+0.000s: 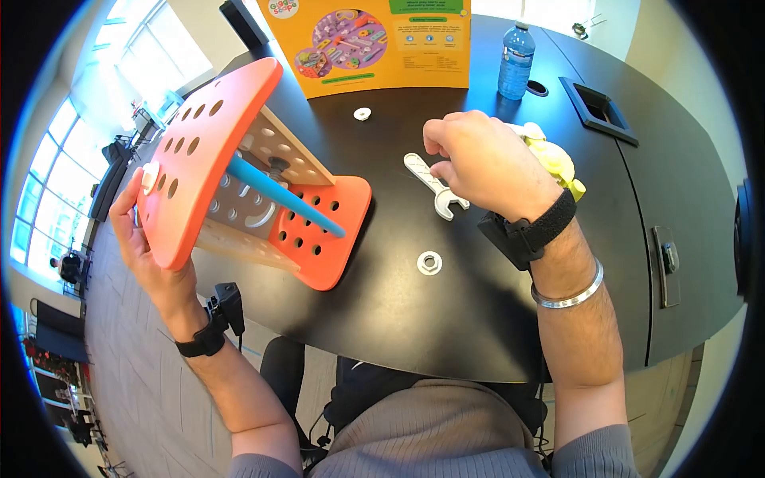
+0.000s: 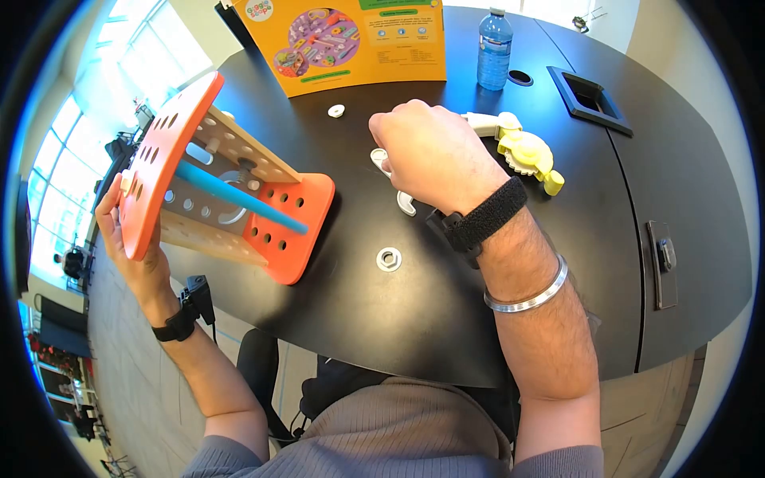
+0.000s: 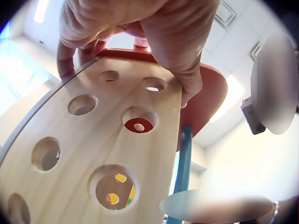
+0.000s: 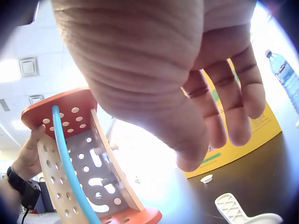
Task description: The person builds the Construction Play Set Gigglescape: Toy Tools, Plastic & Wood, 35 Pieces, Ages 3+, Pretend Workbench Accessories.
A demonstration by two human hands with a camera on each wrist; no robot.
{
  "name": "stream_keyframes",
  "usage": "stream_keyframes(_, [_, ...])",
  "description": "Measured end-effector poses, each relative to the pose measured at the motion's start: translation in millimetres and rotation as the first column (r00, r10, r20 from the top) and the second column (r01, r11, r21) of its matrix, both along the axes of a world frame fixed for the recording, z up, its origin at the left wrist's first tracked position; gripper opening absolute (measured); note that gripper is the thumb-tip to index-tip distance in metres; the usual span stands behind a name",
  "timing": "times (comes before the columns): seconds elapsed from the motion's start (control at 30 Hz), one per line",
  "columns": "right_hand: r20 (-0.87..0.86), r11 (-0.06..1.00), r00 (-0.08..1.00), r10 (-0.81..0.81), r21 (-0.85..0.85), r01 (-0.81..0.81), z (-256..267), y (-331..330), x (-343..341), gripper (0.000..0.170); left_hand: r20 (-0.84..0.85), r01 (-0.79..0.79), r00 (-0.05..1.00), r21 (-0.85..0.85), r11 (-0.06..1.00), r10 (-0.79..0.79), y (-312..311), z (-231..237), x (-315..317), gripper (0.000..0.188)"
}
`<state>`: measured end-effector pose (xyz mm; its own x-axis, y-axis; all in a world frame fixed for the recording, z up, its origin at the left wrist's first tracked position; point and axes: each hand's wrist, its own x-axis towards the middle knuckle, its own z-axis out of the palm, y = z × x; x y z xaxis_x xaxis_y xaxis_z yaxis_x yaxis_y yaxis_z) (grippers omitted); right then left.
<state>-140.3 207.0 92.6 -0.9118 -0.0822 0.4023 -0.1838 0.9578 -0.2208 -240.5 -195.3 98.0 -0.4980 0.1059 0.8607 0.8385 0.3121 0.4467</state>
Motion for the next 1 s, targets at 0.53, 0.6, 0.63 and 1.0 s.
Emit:
stream_keyframes(0.53, [0.123, 0.992, 0.985, 0.121, 0.006, -0.122, -8.2, -16.1, -3.1, 0.023, -0.064, -0.008, 0.998, 0.055, 0.998, 0.011, -4.2, -6.7, -11.7, 0.076])
stream_keyframes(0.6, [0.12, 0.991, 0.985, 0.126, 0.019, -0.129, -13.2, -18.6, -3.4, 0.022, -0.056, 0.005, 0.998, 0.063, 0.998, -0.001, -6.4, -7.0, -12.6, 0.076])
stream_keyframes(0.63, [0.11, 0.988, 0.983, 0.146, 0.026, -0.15, -15.9, -20.7, -3.5, 0.022, -0.012, -0.027, 1.0, 0.152, 0.988, 0.029, -9.3, -7.9, -15.0, 0.078])
stream_keyframes(1.0, [0.014, 0.904, 0.917, 0.398, -0.174, -0.389, -23.9, -68.7, 6.9, 0.059, 0.245, -0.001, 0.961, 0.461, 0.887, -0.126, -27.0, -12.0, -28.9, 0.061])
